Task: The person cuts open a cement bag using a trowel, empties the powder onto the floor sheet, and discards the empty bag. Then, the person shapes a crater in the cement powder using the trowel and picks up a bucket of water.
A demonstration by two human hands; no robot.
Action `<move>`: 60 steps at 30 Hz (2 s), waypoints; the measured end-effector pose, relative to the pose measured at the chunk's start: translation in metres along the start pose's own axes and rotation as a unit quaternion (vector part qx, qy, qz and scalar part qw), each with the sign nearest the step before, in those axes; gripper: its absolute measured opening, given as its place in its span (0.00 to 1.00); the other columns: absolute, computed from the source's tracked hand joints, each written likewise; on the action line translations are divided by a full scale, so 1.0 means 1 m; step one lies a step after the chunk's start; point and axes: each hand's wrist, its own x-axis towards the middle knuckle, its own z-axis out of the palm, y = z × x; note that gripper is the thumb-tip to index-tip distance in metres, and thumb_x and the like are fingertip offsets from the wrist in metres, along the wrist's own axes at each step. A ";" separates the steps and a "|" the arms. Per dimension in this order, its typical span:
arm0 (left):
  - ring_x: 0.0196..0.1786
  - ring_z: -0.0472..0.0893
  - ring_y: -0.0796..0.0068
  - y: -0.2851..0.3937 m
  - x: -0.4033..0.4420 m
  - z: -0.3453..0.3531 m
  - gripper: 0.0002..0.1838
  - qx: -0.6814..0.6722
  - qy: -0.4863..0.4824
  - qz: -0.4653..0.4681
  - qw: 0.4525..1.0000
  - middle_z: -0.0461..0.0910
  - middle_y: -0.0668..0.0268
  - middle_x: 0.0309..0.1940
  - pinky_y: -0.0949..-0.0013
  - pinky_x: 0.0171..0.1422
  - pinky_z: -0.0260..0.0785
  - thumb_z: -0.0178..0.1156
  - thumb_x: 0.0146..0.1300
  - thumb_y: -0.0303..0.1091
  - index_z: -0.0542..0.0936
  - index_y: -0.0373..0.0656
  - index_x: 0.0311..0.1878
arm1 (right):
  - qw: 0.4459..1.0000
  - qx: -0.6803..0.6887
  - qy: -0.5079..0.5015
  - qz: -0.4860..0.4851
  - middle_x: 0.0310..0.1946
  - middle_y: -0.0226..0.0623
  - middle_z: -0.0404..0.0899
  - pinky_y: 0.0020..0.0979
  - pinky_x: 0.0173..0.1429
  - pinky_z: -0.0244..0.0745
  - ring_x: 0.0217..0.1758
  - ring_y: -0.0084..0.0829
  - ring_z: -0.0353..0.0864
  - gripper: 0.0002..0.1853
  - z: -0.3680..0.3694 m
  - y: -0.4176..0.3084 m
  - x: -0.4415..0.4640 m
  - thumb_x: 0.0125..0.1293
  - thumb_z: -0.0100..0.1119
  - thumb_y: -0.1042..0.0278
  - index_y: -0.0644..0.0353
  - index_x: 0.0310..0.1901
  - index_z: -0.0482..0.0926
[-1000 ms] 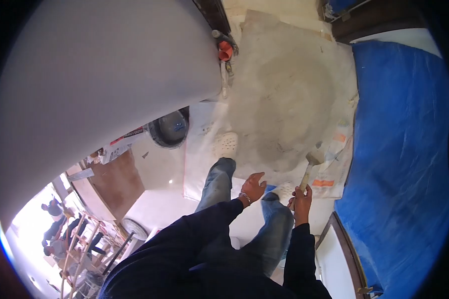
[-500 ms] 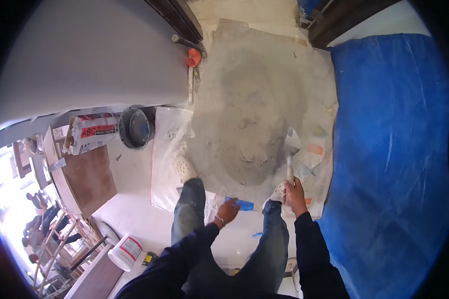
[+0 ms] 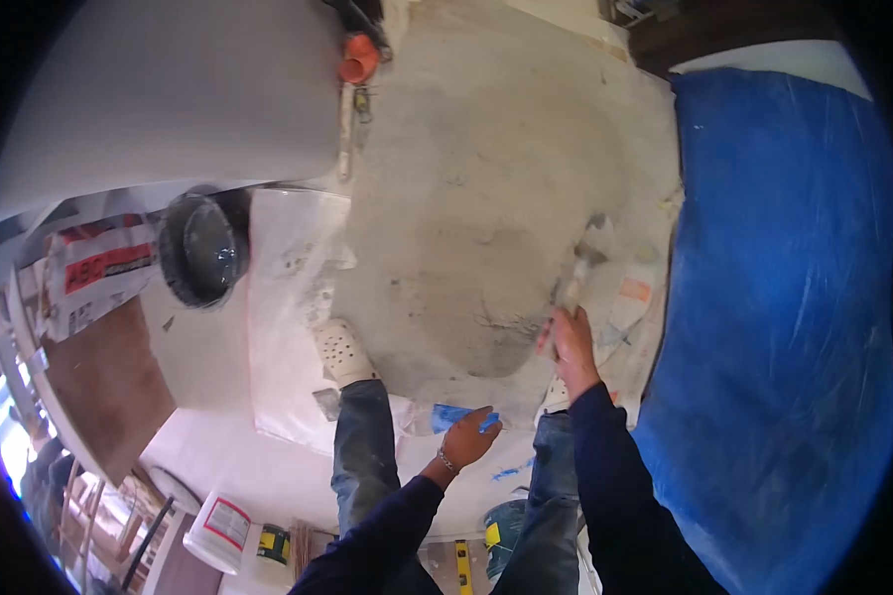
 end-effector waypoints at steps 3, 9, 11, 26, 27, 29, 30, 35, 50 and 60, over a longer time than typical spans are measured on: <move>0.53 0.79 0.52 -0.009 0.001 0.003 0.25 -0.015 0.002 0.015 1.000 0.79 0.50 0.51 0.59 0.57 0.71 0.60 0.60 0.48 0.77 0.40 0.55 | 1.000 0.024 0.017 0.008 0.24 0.36 0.68 0.35 0.17 0.69 0.16 0.30 0.70 0.11 0.038 -0.001 0.024 0.61 0.51 0.69 0.59 0.44 0.63; 0.52 0.80 0.52 -0.004 0.006 -0.014 0.27 -0.050 -0.011 -0.006 0.999 0.79 0.49 0.49 0.60 0.57 0.71 0.60 0.60 0.50 0.76 0.40 0.56 | 0.998 0.060 0.002 0.010 0.22 0.38 0.68 0.37 0.18 0.70 0.16 0.33 0.71 0.05 0.082 -0.013 0.076 0.58 0.49 0.74 0.62 0.35 0.65; 0.51 0.80 0.51 0.007 0.007 -0.023 0.27 -0.071 -0.030 -0.031 0.996 0.80 0.49 0.48 0.60 0.56 0.71 0.60 0.60 0.50 0.76 0.41 0.57 | 0.994 0.100 -0.014 0.029 0.20 0.41 0.69 0.38 0.19 0.70 0.16 0.34 0.71 0.03 0.093 -0.023 0.082 0.56 0.49 0.75 0.63 0.27 0.67; 0.49 0.81 0.53 0.012 0.013 -0.066 0.27 -0.066 -0.017 -0.045 0.997 0.81 0.50 0.47 0.61 0.55 0.72 0.59 0.60 0.51 0.75 0.44 0.58 | 0.982 0.182 -0.055 -0.006 0.23 0.42 0.69 0.38 0.23 0.71 0.23 0.35 0.71 0.04 0.133 -0.056 0.121 0.57 0.51 0.75 0.64 0.32 0.69; 0.49 0.81 0.53 0.010 0.015 -0.067 0.27 -0.063 -0.013 -0.047 0.997 0.81 0.50 0.47 0.61 0.55 0.72 0.59 0.60 0.51 0.75 0.44 0.58 | 0.981 0.184 -0.060 -0.003 0.23 0.42 0.69 0.38 0.23 0.71 0.23 0.35 0.71 0.04 0.136 -0.058 0.124 0.57 0.51 0.75 0.64 0.32 0.69; 0.50 0.81 0.53 0.011 0.015 -0.069 0.27 -0.060 -0.020 -0.048 0.997 0.80 0.50 0.48 0.61 0.55 0.72 0.60 0.60 0.51 0.75 0.44 0.58 | 0.976 0.207 -0.065 0.007 0.23 0.41 0.69 0.38 0.24 0.71 0.24 0.35 0.71 0.04 0.139 -0.062 0.132 0.58 0.51 0.74 0.64 0.33 0.68; 0.50 0.81 0.53 0.012 0.015 -0.069 0.27 -0.059 -0.017 -0.051 0.997 0.80 0.50 0.48 0.61 0.55 0.72 0.60 0.60 0.51 0.75 0.44 0.58 | 0.976 0.207 -0.068 0.010 0.23 0.41 0.69 0.38 0.24 0.71 0.24 0.35 0.71 0.04 0.142 -0.063 0.137 0.58 0.51 0.74 0.64 0.33 0.68; 0.50 0.81 0.53 0.010 0.019 -0.075 0.28 -0.075 -0.014 -0.058 0.995 0.80 0.49 0.48 0.61 0.55 0.72 0.60 0.60 0.52 0.75 0.43 0.58 | 0.979 0.193 -0.067 0.004 0.23 0.40 0.69 0.37 0.25 0.72 0.24 0.34 0.70 0.04 0.155 -0.078 0.152 0.59 0.51 0.74 0.63 0.33 0.68; 0.53 0.79 0.55 0.021 0.027 -0.097 0.29 -0.098 -0.039 -0.088 0.991 0.79 0.49 0.51 0.62 0.58 0.70 0.59 0.62 0.52 0.73 0.42 0.60 | 0.987 0.136 -0.086 -0.014 0.28 0.40 0.69 0.35 0.25 0.72 0.24 0.33 0.72 0.05 0.191 -0.121 0.201 0.56 0.50 0.78 0.64 0.35 0.67; 0.53 0.79 0.55 0.019 0.030 -0.088 0.29 -0.093 -0.050 -0.102 0.989 0.79 0.49 0.50 0.61 0.58 0.70 0.59 0.62 0.52 0.72 0.42 0.60 | 0.993 -0.096 -0.048 -0.057 0.23 0.40 0.74 0.34 0.24 0.71 0.21 0.33 0.76 0.04 0.152 -0.101 0.205 0.56 0.53 0.77 0.69 0.27 0.73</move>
